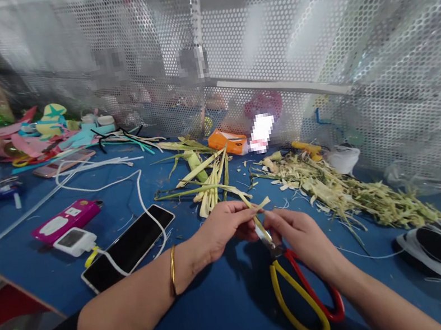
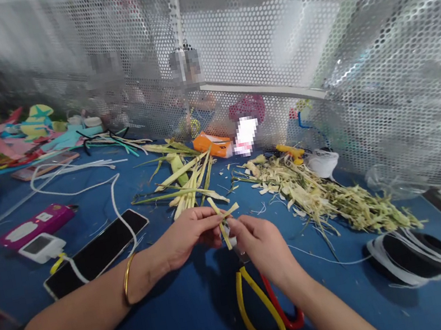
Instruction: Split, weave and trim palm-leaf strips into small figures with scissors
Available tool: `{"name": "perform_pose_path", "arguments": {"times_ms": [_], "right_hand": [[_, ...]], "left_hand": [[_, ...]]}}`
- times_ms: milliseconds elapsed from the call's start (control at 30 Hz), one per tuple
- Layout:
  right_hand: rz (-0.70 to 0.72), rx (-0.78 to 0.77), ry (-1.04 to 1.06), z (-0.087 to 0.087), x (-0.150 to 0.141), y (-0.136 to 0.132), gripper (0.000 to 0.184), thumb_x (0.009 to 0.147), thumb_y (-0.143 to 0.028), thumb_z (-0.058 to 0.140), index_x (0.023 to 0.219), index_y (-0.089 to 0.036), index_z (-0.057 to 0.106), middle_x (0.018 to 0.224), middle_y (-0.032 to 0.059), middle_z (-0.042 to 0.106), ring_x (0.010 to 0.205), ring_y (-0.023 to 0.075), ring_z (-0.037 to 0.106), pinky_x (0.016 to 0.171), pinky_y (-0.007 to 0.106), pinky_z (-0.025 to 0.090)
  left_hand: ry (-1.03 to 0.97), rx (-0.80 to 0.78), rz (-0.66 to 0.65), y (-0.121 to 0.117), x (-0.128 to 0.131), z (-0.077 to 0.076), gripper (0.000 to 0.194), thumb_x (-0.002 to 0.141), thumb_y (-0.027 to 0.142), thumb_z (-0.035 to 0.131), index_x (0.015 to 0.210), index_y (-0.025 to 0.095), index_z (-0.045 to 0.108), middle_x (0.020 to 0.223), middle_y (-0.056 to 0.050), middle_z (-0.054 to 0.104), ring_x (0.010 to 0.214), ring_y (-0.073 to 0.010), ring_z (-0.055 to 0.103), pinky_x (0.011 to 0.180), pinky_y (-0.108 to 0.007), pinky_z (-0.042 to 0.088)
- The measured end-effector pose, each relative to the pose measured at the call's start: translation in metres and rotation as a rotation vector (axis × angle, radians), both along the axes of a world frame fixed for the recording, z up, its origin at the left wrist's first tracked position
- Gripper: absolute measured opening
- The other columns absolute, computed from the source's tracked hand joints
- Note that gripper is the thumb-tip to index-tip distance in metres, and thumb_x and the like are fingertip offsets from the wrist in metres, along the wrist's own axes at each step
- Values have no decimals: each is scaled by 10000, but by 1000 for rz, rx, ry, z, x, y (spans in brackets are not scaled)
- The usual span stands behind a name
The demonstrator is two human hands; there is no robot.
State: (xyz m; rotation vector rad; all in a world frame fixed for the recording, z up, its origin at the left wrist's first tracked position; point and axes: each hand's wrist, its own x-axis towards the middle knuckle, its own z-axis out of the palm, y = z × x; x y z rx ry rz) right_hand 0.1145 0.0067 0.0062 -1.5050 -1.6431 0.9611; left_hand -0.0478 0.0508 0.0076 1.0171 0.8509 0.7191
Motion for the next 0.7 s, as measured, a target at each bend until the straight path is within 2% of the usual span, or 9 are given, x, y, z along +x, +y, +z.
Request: {"name": "perform_pose_path", "arguments": {"times_ms": [100,167,267,367,567,700], "right_hand": [[-121,-32,265,-4,1,6,362,809,-541,571,713,-191,578,578,-24,531,552,134,494,565,256,394],[-167,3,334,-4,-1,7,300,763,-476,644,708,-185,599,583,-24,537,568,133,498,578,256,404],[-220,58,335,-2,-5,6,245,735,-405,674,660,-181,609,579,-19,545,582,133,500,577,254,404],[-204,63,343,0,-7,4,228,736,-387,665,652,-182,612,590,-16,559,589,132,501,574,252,400],[-254,99,268,-6,-4,4,288,759,-391,636,571,-194,541,530,-34,512,543,116,442,554,250,356],[-270,96,304,-5,-1,7,300,749,-399,634,555,-198,523,515,-36,505,527,116,439,554,258,359]], "left_hand": [[3,2,-60,-2,1,0,284,808,384,642,682,133,601,577,7,575,488,-98,568,553,-244,485],[16,5,-67,-2,1,-1,324,820,426,621,669,142,583,574,6,573,489,-103,569,565,-258,495],[52,63,-81,-3,2,-3,333,789,453,656,684,144,588,552,19,554,481,-101,552,566,-262,497],[107,148,-103,-4,2,-6,302,756,429,698,767,134,633,545,31,544,475,-88,530,543,-232,467],[157,212,-138,-7,3,-4,255,793,386,650,726,141,623,510,32,538,466,-86,520,519,-206,418],[199,235,-151,-8,3,0,219,801,344,621,771,133,668,491,30,535,455,-82,508,524,-201,404]]}}
